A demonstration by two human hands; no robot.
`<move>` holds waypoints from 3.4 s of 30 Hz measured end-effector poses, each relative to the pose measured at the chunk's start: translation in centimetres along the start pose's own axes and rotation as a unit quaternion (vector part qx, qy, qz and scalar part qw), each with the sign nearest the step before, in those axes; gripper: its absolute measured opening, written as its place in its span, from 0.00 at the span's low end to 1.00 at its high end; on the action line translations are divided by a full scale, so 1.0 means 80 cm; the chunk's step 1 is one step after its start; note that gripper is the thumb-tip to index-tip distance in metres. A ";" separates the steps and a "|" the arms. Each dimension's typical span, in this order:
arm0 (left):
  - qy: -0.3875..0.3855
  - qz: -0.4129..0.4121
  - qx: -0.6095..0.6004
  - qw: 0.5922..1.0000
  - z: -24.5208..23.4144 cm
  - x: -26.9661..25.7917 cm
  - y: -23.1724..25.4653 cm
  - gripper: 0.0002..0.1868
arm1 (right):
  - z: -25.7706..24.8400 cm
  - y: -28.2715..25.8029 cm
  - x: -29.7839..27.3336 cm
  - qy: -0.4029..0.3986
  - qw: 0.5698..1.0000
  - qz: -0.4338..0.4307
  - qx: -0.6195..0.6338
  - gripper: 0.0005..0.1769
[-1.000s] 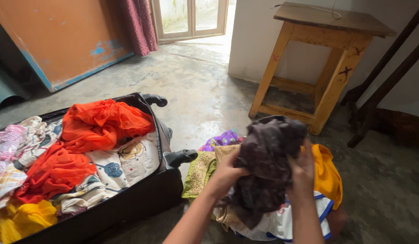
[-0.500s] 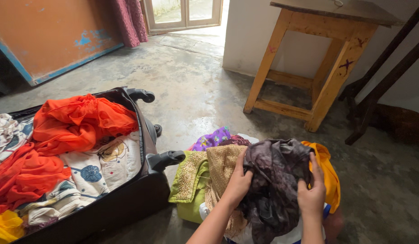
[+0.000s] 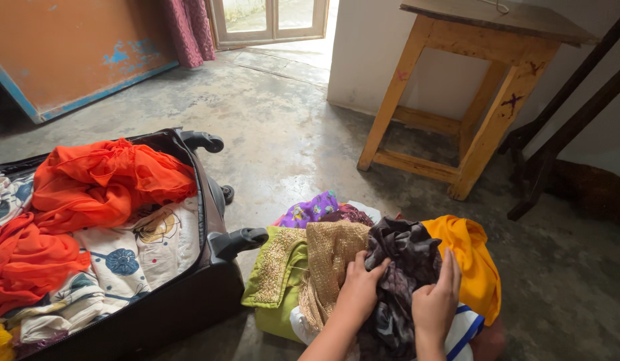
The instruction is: The person unzips a brown suitcase and removes various pieces of clothing by hand, placing them onto the floor one at a time.
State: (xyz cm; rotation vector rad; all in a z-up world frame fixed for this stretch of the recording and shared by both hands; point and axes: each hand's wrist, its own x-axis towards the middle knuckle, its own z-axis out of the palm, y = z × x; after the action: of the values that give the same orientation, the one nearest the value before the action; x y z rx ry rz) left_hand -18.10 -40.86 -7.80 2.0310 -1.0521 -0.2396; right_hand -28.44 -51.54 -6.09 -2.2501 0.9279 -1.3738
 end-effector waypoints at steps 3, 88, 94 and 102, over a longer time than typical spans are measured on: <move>-0.002 -0.010 0.013 1.000 0.013 -0.001 -0.006 0.37 | -0.017 -0.039 -0.001 -0.001 0.999 -0.047 -0.018 0.40; 0.402 -0.122 0.155 0.894 -0.597 -0.304 -0.303 0.21 | 0.331 -0.560 -0.257 -0.270 0.672 0.262 0.638 0.18; 0.364 -0.128 0.125 0.914 -0.556 -0.288 -0.289 0.08 | 0.374 -0.530 -0.268 -0.235 0.577 0.382 0.683 0.28; 0.383 -0.112 -0.087 0.913 -0.537 -0.312 -0.214 0.17 | 0.380 -0.514 -0.277 -0.250 0.622 0.315 0.672 0.33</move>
State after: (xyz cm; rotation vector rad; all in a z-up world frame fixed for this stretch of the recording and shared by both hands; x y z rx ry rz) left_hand -2.49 8.18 2.73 1.8211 -0.2947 0.3243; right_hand 5.76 -7.76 -10.67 -0.8254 0.1767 -0.5604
